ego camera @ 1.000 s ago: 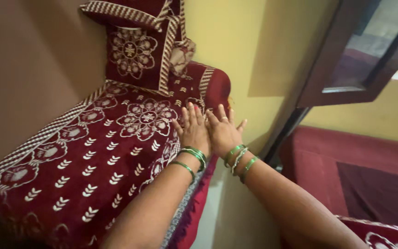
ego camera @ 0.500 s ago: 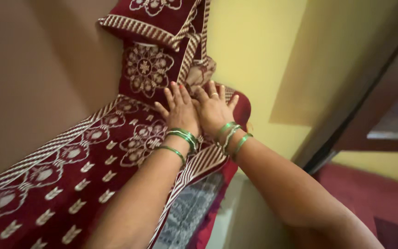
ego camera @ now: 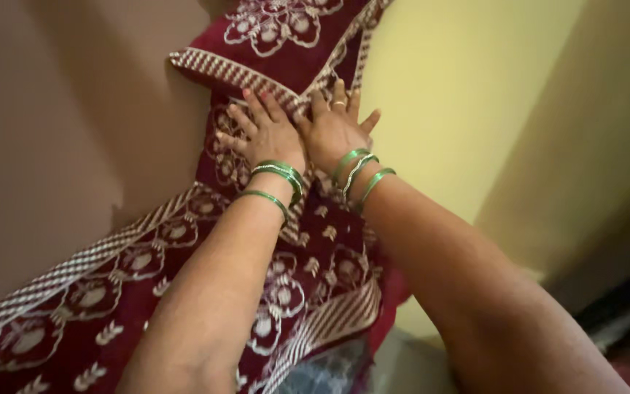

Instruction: The person organizes decorative red pillows on a bed and inserts a cushion into a red patterned pillow cover.

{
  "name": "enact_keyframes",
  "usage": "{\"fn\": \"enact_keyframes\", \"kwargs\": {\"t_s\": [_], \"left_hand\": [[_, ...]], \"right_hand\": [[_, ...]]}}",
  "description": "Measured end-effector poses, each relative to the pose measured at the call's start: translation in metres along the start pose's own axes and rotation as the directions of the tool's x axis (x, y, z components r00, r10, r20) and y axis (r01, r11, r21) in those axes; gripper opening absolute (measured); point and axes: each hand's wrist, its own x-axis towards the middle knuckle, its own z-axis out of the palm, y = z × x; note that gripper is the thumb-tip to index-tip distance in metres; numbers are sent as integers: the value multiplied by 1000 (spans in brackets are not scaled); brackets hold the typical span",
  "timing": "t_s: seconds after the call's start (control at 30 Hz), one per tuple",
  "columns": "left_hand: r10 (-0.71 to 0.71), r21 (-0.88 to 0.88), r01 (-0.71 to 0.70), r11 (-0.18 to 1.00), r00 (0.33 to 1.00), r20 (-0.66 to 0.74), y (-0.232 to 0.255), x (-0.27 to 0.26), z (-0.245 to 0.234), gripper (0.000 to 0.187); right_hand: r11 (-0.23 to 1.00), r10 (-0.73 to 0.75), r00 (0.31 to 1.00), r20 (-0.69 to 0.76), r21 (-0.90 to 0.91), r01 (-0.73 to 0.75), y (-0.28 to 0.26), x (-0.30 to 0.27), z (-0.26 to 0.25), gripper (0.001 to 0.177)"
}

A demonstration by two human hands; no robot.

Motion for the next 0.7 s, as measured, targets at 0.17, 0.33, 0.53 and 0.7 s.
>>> {"fn": "enact_keyframes", "kwargs": {"t_s": [0.17,0.33,0.53,0.7], "left_hand": [[-37,35,35,999,998,57,-1,54,-7,80],[-49,-44,49,998,999,-1,-8,88,9,78],[-137,-162,145,976,989,58,-10,117,26,80],[-173,-335,203,920,978,118,-10,137,36,84]], "right_hand": [[997,56,998,26,-63,-54,-15,60,5,72],[993,105,993,-51,-44,-107,-9,112,24,72],[990,130,991,-16,51,-129,-2,151,48,73],[963,123,992,-30,245,-112,7,171,66,74]]}}
